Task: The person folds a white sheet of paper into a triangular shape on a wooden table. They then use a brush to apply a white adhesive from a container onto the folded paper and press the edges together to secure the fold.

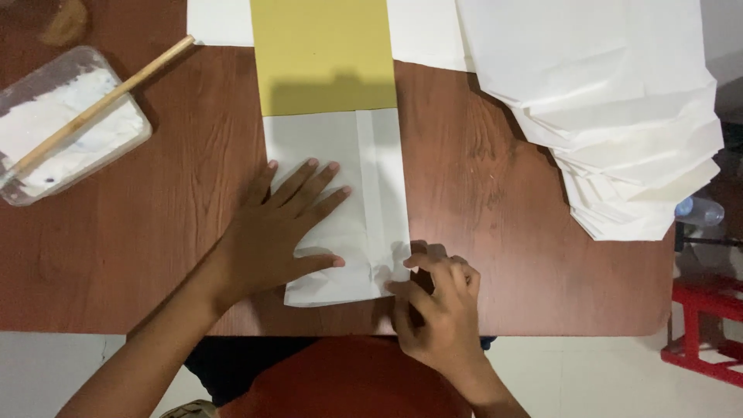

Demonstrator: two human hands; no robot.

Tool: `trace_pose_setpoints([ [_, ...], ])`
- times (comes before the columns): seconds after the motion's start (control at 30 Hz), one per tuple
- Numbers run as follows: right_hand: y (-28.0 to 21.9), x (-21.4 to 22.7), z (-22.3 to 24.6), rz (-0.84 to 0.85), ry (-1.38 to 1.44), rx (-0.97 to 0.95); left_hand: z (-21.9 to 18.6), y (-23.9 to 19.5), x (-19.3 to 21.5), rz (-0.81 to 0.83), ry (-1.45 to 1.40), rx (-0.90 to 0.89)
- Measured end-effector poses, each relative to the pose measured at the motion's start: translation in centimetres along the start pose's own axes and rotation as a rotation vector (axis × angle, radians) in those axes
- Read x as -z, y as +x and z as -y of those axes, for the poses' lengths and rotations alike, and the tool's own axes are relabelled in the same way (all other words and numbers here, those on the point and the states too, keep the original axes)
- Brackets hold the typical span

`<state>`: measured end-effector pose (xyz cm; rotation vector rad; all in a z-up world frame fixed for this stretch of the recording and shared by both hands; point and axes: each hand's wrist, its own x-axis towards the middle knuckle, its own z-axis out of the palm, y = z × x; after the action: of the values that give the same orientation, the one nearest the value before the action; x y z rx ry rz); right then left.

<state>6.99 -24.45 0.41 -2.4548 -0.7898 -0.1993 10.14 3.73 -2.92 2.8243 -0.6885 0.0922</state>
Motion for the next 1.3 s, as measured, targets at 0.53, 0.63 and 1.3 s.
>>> trace_pose_setpoints([
  [0.53, 4.5, 0.4, -2.2, 0.563, -0.111, 0.308, 0.4, 0.2, 1.4, 0.060, -0.132, -0.012],
  [0.63, 2.4, 0.6, -2.0, 0.581, -0.120, 0.345, 0.6, 0.1, 1.1, 0.042, -0.094, -0.043],
  [1.3, 1.9, 2.9, -0.5, 0.319, 0.330, 0.235, -2.3, -3.5, 4.3, -0.105, -0.253, 0.026],
])
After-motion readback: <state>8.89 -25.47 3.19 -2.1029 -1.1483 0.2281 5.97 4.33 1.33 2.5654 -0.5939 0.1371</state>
